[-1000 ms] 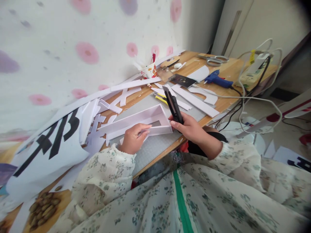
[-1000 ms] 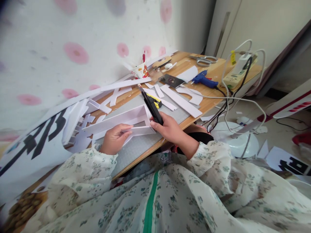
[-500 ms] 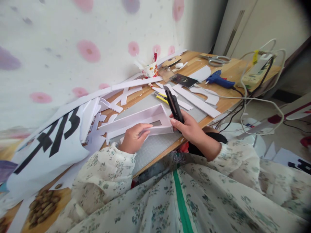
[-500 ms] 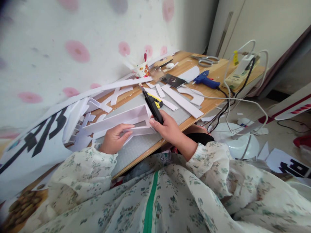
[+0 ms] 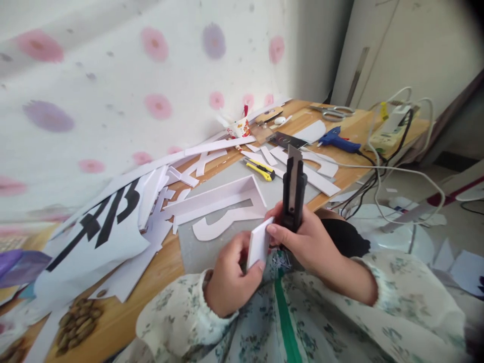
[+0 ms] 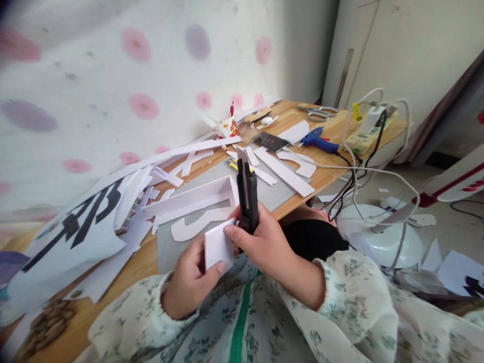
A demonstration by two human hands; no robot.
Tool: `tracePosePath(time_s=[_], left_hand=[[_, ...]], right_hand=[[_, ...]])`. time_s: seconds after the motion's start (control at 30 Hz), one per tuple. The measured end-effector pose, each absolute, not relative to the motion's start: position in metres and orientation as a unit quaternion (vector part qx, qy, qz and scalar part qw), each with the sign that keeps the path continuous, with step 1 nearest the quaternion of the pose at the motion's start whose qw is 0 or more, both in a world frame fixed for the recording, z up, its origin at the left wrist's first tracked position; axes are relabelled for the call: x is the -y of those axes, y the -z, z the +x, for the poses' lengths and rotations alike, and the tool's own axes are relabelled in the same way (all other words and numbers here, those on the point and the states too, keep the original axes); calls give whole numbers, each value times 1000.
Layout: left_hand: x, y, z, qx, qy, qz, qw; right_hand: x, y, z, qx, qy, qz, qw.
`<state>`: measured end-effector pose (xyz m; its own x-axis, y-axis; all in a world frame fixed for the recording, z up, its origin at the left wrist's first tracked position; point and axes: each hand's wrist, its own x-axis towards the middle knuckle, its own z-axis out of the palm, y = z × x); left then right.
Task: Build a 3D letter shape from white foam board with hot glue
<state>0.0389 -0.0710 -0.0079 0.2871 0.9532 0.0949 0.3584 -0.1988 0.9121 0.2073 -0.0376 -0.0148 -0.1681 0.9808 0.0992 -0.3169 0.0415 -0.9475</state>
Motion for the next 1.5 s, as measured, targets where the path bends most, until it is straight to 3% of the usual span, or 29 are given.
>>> tracePosePath(time_s=[0.1, 0.17, 0.33, 0.53, 0.73, 0.93, 1.27, 1.5], left_hand=[[74, 13, 49, -401, -362, 634, 554], [75, 16, 49, -393, -370, 612, 578], [78, 18, 38, -454, -350, 666, 478], [77, 14, 33, -486, -343, 718, 362], [75, 14, 29, -505, -330, 721, 341], [76, 13, 28, -502, -303, 735, 341], [81, 10, 34, -499, -314, 737, 331], [88, 4, 40, -487, -319, 744, 326]], right_hand=[[43, 19, 209, 496, -614, -355, 500], [45, 23, 217, 523, -600, -357, 488], [45, 36, 250, 581, -541, -375, 478], [50, 43, 267, 757, -425, -344, 358], [54, 43, 260, 815, -322, -345, 336], [56, 47, 252, 831, -294, -357, 308], [57, 53, 245, 839, -210, -368, 342], [57, 56, 246, 829, -214, -384, 346]])
